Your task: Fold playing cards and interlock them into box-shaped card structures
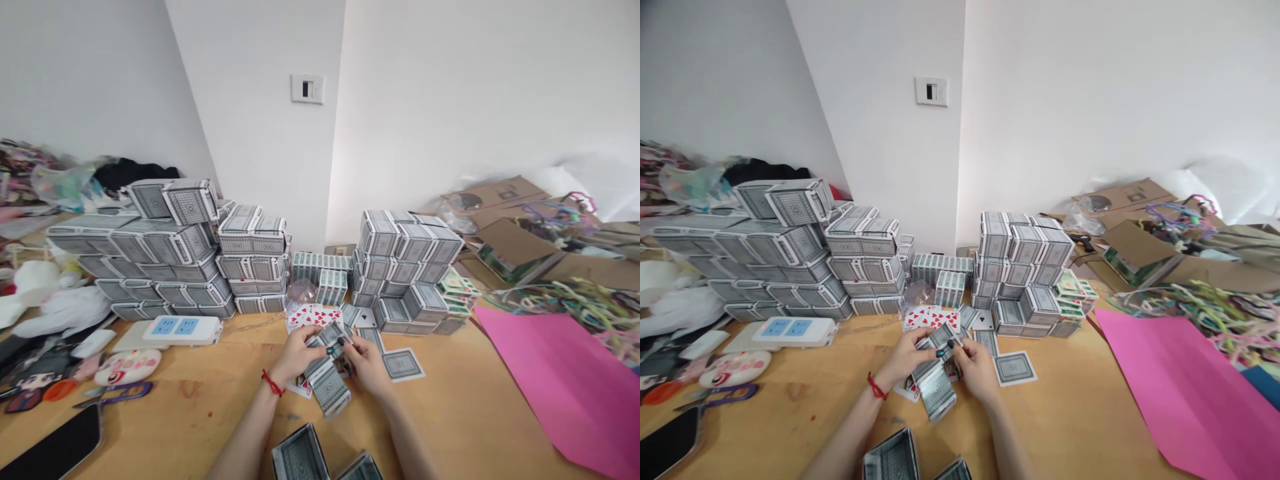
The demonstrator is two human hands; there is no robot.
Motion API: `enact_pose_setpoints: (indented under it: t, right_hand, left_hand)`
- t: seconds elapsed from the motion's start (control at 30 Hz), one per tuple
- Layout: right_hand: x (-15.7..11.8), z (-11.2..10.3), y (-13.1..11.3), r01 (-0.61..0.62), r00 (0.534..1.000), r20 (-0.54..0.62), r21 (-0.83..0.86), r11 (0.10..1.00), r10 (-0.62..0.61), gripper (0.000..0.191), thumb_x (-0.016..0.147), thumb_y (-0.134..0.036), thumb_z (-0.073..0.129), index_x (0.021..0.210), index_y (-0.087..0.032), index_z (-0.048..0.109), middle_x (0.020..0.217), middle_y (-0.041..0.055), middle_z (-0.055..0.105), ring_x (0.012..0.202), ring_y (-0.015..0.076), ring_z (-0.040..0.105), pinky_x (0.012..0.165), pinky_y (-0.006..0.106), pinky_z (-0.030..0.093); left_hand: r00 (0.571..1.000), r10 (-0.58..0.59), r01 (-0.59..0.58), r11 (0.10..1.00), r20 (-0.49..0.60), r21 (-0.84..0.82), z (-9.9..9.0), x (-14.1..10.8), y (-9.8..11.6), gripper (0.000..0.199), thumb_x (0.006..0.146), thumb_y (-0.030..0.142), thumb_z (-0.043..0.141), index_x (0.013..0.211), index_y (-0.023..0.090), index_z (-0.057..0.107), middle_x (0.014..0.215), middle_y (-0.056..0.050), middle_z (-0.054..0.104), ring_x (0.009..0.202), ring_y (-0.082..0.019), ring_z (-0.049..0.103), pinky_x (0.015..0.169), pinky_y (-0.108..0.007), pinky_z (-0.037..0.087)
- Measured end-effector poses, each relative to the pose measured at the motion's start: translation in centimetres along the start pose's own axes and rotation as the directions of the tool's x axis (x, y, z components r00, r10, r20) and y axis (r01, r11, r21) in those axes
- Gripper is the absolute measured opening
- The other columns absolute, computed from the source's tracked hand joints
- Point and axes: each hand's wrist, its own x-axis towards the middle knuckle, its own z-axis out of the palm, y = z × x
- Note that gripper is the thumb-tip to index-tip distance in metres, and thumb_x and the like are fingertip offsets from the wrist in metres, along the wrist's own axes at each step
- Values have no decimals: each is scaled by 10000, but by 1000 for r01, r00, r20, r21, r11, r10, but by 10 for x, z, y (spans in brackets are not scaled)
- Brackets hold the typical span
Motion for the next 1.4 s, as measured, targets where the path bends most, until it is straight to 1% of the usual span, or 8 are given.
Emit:
enact_pose_setpoints:
  t: [0.27, 0.47, 0.6, 0.73, 0.93, 1.07, 1.3, 1.4]
  right_hand:
    - [0, -1, -2, -98, 992, -76, 36, 995, 101, 427, 689, -479, 544, 434, -193, 357, 329, -68, 339, 329, 58, 275, 369, 210, 221]
    - [1, 1, 3, -64, 993, -95, 23, 998, 66, 433, 717, -512, 508, 464, -195, 357, 349, -72, 337, 350, 63, 288, 388, 209, 241]
    - [2, 3, 1, -42, 994, -104, 7, 999, 42, 418, 715, -526, 510, 503, -187, 388, 383, -71, 351, 375, 66, 312, 391, 199, 237]
    - [3, 4, -1, -55, 994, -91, 7, 998, 56, 384, 661, -542, 562, 606, -174, 465, 424, -72, 387, 381, 63, 306, 383, 192, 215]
    - [2, 5, -1, -21, 985, -172, -75, 997, 8, 394, 627, -544, 589, 660, -153, 553, 479, -35, 461, 452, 95, 378, 418, 203, 267]
    - [2, 6, -2, -31, 986, -168, -78, 996, 18, 387, 633, -533, 589, 690, -151, 565, 492, -31, 468, 465, 104, 387, 428, 210, 284]
    - [-2, 3, -11, -44, 999, -28, 101, 994, 47, 270, 704, -427, 543, 711, -159, 518, 519, -41, 453, 456, 87, 372, 431, 198, 272]
    - [-1, 2, -9, -38, 998, -42, 187, 982, 47, 205, 694, -368, 538, 688, -164, 512, 506, -46, 441, 443, 82, 348, 423, 197, 251]
  left_hand:
    - [1000, 2, -1, 1000, 19, -20, 2, 1, -2, 256, 630, 250, 624, 863, 145, 635, 823, -34, 653, 783, -187, 559, 711, -261, 408]
    - [999, -53, 52, 996, -13, -69, 3, 2, -5, 260, 637, 236, 604, 879, 146, 636, 842, -33, 657, 776, -185, 563, 708, -268, 411]
    - [998, -34, 28, 993, -52, -115, 3, 3, -5, 225, 681, 249, 565, 868, 152, 643, 839, -30, 661, 781, -179, 568, 709, -266, 416]
    - [994, 7, -22, 990, -107, -140, 3, 3, -3, 240, 689, 252, 570, 895, 155, 647, 898, -50, 665, 856, -199, 572, 769, -289, 418]
    - [996, -23, 12, 990, -83, -137, 2, 3, -2, 284, 659, 267, 619, 916, 152, 652, 1001, -72, 650, 888, -219, 580, 795, -318, 426]
    - [997, -45, 34, 989, -69, -145, 2, 3, -3, 308, 643, 270, 638, 924, 147, 653, 960, -74, 667, 878, -224, 586, 793, -328, 429]
    - [996, -36, 23, 986, -76, -164, 1, 3, -5, 311, 648, 259, 626, 937, 150, 652, 992, -77, 654, 879, -217, 582, 770, -311, 438]
    - [996, -66, 52, 971, -53, -232, -4, 0, -3, 380, 660, 243, 618, 1029, 150, 608, 930, -75, 665, 802, -193, 594, 703, -284, 447]
